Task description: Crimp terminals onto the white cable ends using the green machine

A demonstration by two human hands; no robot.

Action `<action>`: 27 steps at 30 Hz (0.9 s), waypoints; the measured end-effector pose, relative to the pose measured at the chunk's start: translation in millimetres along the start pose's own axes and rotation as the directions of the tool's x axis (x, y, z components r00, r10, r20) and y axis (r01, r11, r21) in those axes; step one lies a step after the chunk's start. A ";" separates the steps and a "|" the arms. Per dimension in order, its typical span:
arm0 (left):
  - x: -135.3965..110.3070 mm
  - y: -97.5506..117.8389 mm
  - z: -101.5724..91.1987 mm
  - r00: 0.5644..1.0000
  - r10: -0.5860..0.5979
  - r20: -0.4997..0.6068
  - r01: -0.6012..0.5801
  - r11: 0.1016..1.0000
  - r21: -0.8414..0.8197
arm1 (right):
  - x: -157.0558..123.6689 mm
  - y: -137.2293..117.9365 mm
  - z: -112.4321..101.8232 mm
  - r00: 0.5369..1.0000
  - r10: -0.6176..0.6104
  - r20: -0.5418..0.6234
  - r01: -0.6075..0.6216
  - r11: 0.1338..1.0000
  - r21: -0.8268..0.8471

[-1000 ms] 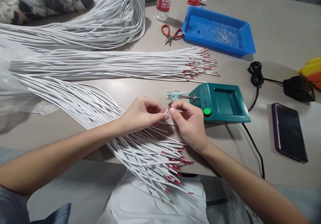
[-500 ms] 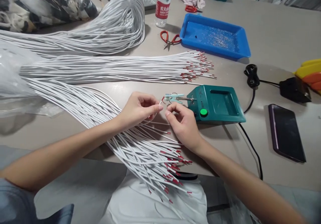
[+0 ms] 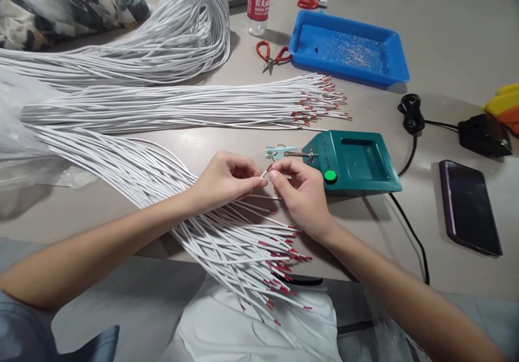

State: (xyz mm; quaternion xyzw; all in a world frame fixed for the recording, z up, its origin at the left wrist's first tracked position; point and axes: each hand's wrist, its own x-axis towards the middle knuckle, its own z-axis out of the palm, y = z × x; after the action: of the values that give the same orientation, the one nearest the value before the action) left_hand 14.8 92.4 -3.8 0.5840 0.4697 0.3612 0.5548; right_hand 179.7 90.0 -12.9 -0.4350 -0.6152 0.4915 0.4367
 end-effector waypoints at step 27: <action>0.4 -1.4 -2.2 0.978 0.056 -0.201 -0.042 0.997 0.071 | -4.1 6.1 1.9 0.995 -0.086 0.045 0.094 0.966 -0.242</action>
State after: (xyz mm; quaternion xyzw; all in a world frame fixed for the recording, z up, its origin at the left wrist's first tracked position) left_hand 12.7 93.3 -4.9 0.5735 0.5212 0.4167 0.4752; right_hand 179.4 86.5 -19.7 -0.4486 -0.6974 0.3992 0.3912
